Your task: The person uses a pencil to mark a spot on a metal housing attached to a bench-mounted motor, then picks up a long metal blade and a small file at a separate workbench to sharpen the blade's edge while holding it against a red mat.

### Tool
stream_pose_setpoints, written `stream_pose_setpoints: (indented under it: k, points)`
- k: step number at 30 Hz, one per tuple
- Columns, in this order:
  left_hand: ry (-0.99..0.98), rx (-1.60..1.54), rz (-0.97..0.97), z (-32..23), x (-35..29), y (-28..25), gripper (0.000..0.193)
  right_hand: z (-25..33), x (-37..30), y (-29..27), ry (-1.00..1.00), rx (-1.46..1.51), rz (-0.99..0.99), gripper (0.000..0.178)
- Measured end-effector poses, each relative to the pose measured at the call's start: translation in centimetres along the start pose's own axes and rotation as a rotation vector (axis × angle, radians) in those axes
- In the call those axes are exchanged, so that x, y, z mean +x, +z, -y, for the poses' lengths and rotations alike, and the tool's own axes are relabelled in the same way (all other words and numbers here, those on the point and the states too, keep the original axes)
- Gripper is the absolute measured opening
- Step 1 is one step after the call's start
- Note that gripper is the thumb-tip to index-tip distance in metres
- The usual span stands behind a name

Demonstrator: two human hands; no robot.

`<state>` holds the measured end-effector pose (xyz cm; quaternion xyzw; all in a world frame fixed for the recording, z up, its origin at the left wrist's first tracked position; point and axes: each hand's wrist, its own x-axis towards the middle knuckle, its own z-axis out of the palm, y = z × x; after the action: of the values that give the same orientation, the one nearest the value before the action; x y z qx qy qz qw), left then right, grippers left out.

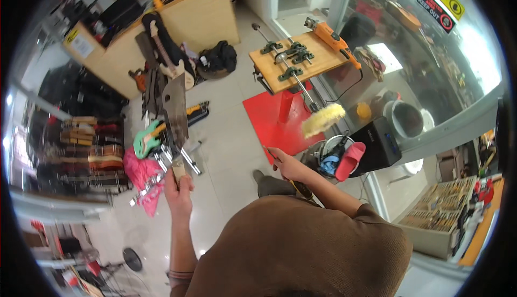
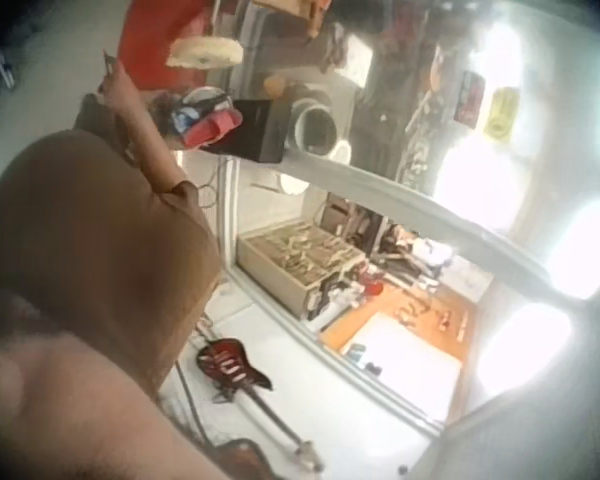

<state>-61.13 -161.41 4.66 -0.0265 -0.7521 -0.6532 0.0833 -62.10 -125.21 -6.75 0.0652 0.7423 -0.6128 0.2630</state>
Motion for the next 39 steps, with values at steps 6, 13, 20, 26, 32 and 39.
stream_pose_setpoints:
  k: [6, 13, 20, 26, 32, 39]
  points:
    - [-0.064, 0.018, 0.02, 6.5, 13.6, -1.2, 0.037, 11.7, 16.5, 2.1, -0.059, -0.153, 0.041, 0.057]
    - [-0.179, -0.088, -0.134, 8.3, 33.6, -9.2, 0.038, 20.9, 35.9, -2.8, -0.24, -0.661, -0.196, 0.059]
    - [-0.123, -0.101, 0.091, 14.8, 62.3, -10.3, 0.037, 28.7, 42.2, -15.9, 0.057, -0.584, -0.828, 0.056]
    - [0.154, -0.154, 0.725, 9.5, 83.7, 5.8, 0.038, 24.2, 37.0, -28.2, 0.523, -0.495, -1.305, 0.057]
    - [0.307, -0.085, 1.29, 6.2, 95.4, 26.4, 0.064, 17.2, 37.3, -35.6, 0.748, -0.762, -1.377, 0.054]
    - [0.6, 0.093, 1.773, 5.9, 97.5, 48.2, 0.06, 13.7, 40.3, -40.5, 0.809, -0.804, -1.515, 0.041]
